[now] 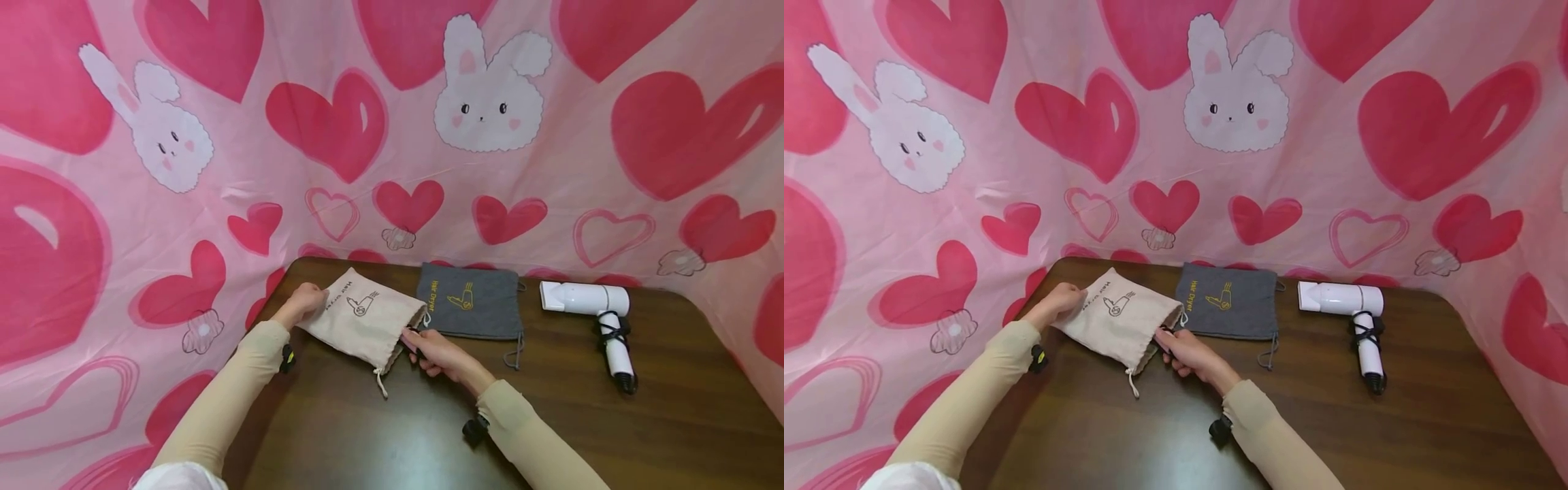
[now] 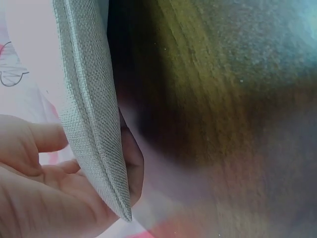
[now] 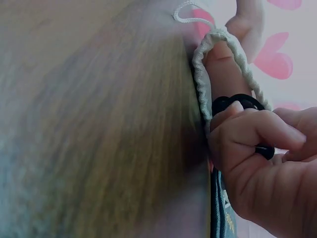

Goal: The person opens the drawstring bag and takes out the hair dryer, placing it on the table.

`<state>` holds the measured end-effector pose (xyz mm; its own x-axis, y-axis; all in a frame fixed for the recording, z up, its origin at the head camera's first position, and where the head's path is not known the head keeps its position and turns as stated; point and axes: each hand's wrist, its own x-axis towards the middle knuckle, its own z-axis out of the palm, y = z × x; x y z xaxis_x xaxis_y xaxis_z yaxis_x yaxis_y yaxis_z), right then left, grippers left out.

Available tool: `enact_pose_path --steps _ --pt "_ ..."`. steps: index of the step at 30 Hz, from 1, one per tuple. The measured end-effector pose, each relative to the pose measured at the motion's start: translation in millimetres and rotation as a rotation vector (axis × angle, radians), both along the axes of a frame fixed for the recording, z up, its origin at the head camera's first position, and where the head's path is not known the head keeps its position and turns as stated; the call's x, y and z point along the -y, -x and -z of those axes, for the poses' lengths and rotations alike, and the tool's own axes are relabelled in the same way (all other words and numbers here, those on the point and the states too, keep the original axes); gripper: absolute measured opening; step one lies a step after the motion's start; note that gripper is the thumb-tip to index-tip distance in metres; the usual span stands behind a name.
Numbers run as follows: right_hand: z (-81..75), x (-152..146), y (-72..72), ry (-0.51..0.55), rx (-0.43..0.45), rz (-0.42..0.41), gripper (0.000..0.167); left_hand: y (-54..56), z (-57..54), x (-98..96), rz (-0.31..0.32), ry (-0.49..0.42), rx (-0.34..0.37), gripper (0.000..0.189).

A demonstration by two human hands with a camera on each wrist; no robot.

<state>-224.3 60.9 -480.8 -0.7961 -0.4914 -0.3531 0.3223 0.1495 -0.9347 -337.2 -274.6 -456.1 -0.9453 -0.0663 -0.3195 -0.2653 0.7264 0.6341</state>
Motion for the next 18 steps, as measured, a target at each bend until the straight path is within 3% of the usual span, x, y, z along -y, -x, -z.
enact_pose_path --steps 2,8,9,16,18 --pt "-0.2 2.2 -0.8 -0.003 -0.005 0.008 0.046 9.0 13.5 9.9 0.003 0.005 -0.008 0.041" --pt "-1.7 6.7 -2.6 -0.028 -0.053 0.05 0.045 65.1 80.6 47.4 -0.003 -0.037 -0.016 0.031" --pt "-1.0 7.4 -3.3 -0.031 -0.063 0.06 0.045 67.7 83.1 48.0 -0.008 -0.049 -0.02 0.031" --pt "4.2 8.6 -8.8 -0.038 -0.08 0.105 0.046 -4.5 5.6 1.0 0.006 -0.006 -0.165 0.034" --pt "3.6 8.1 -11.4 -0.038 -0.087 0.122 0.046 -5.8 4.8 1.6 0.019 0.001 -0.201 0.033"
